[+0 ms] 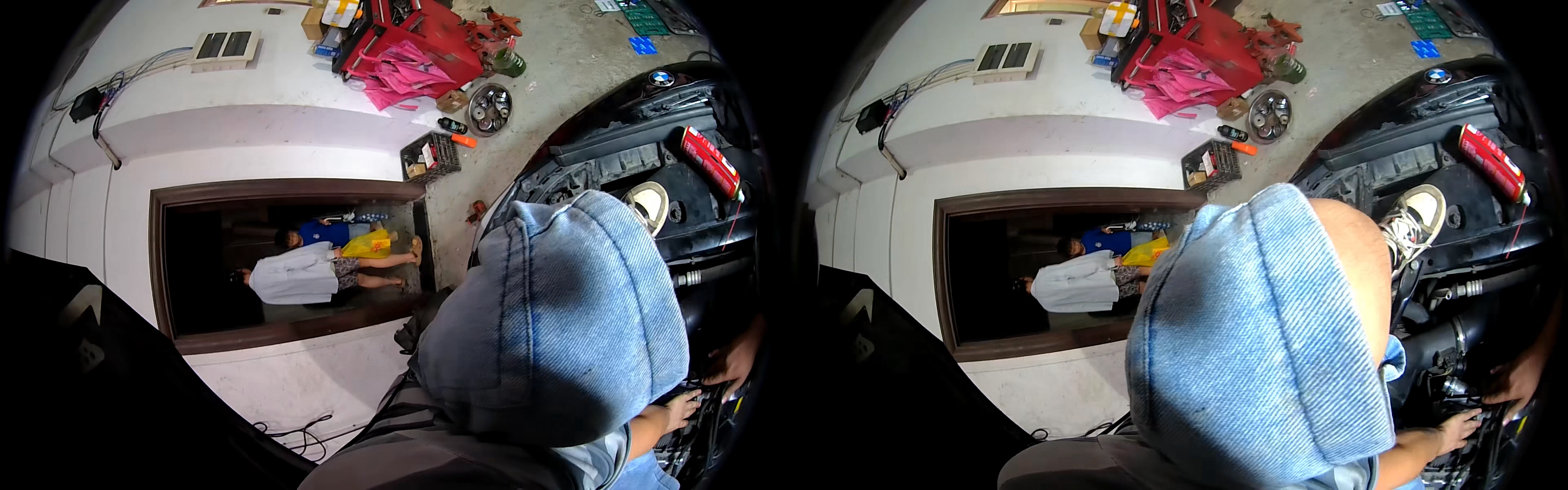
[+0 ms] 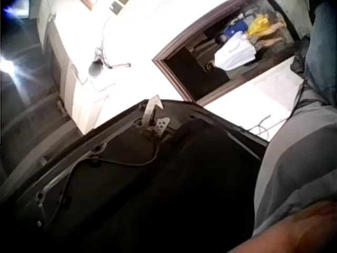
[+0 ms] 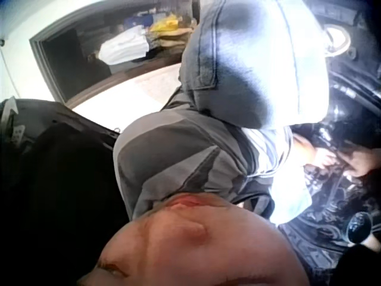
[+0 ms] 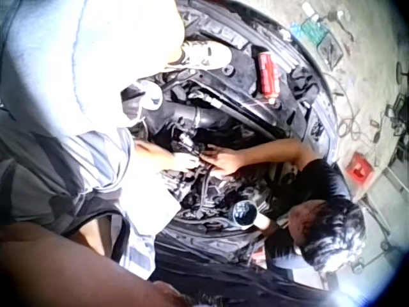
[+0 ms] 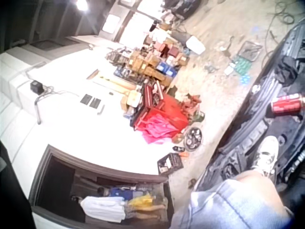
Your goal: The person works on a car engine with the hood open, using a wrench to tighten bolts on the engine block. Another person assists by holding parts and handing over tools. The recorder manipulates hoses and engine components while another person helps secure the assembly.
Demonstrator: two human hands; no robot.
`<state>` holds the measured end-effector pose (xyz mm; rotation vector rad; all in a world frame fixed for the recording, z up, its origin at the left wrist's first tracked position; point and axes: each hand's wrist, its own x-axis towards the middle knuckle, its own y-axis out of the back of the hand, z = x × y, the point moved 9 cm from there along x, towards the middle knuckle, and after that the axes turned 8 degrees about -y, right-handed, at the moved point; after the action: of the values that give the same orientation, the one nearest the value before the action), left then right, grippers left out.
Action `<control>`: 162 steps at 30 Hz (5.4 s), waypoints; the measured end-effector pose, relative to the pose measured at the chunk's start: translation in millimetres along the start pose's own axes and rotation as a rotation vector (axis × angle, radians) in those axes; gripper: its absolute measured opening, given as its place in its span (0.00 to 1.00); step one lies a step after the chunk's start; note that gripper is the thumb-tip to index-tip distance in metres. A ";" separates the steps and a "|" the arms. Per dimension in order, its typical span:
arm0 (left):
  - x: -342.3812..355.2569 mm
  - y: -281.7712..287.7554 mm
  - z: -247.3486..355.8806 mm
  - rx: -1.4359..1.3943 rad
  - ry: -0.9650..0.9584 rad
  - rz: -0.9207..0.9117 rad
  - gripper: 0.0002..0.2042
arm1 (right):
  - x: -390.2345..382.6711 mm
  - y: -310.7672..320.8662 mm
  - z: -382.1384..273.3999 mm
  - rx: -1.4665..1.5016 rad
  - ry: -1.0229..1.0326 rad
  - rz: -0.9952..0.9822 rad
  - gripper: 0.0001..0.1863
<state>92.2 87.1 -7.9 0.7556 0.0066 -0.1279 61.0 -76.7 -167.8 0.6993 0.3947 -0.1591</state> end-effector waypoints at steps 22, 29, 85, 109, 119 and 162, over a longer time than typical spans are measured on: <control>2.6 -39.7 18.2 -0.040 -0.004 -0.045 0.23 | -10.6 -1.9 -1.4 0.347 -0.060 -0.192 0.27; 14.9 -50.2 36.8 -0.052 -0.063 -0.048 0.23 | -8.3 2.1 16.3 0.302 -0.092 -0.136 0.31; -84.2 -60.6 33.9 0.152 -0.322 -0.550 0.39 | 37.1 -149.4 298.2 1.122 -0.684 -0.376 0.25; -86.2 -70.2 28.1 0.273 -0.341 -0.409 0.33 | 41.3 -155.7 288.3 1.361 -0.656 -0.467 0.28; -90.8 -73.9 22.8 0.396 -0.319 -0.507 0.31 | 35.2 -156.0 277.0 1.384 -0.757 -0.458 0.27; -80.6 -61.3 56.5 0.530 -0.604 -0.288 0.40 | -577.4 -259.4 187.0 0.924 -1.270 -0.460 0.24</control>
<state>2.8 13.3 -4.4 1.2169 -0.5111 -0.6466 -481.6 -388.7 41.7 1.2325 -0.8194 -1.1986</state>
